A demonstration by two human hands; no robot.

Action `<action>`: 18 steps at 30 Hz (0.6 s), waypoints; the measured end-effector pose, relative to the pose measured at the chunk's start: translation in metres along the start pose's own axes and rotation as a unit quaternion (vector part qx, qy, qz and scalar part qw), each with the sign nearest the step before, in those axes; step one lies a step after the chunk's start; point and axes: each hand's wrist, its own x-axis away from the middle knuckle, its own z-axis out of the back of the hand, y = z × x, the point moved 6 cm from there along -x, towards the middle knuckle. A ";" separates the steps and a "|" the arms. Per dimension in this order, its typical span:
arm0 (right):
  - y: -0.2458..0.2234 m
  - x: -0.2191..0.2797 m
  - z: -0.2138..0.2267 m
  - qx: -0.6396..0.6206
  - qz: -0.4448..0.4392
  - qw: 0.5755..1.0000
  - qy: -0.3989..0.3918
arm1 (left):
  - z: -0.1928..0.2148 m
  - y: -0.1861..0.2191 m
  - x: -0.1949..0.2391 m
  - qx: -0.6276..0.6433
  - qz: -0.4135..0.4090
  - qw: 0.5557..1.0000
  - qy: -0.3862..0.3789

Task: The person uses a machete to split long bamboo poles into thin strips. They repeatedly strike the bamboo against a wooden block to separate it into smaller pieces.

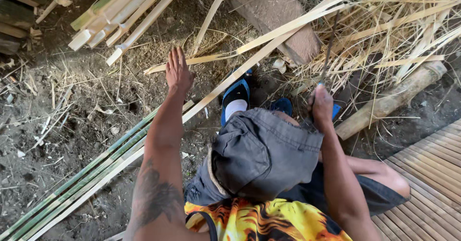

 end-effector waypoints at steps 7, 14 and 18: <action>0.015 0.027 -0.013 0.031 -0.002 1.000 -0.001 | -0.021 0.036 -0.040 -0.065 -0.005 0.995 -0.069; 0.013 0.031 -0.023 0.012 0.038 0.998 -0.038 | -0.008 0.030 -0.013 0.148 -0.110 0.972 0.146; 0.015 0.035 -0.030 -0.003 0.018 0.999 -0.044 | 0.055 0.031 0.024 0.210 -0.161 0.935 0.238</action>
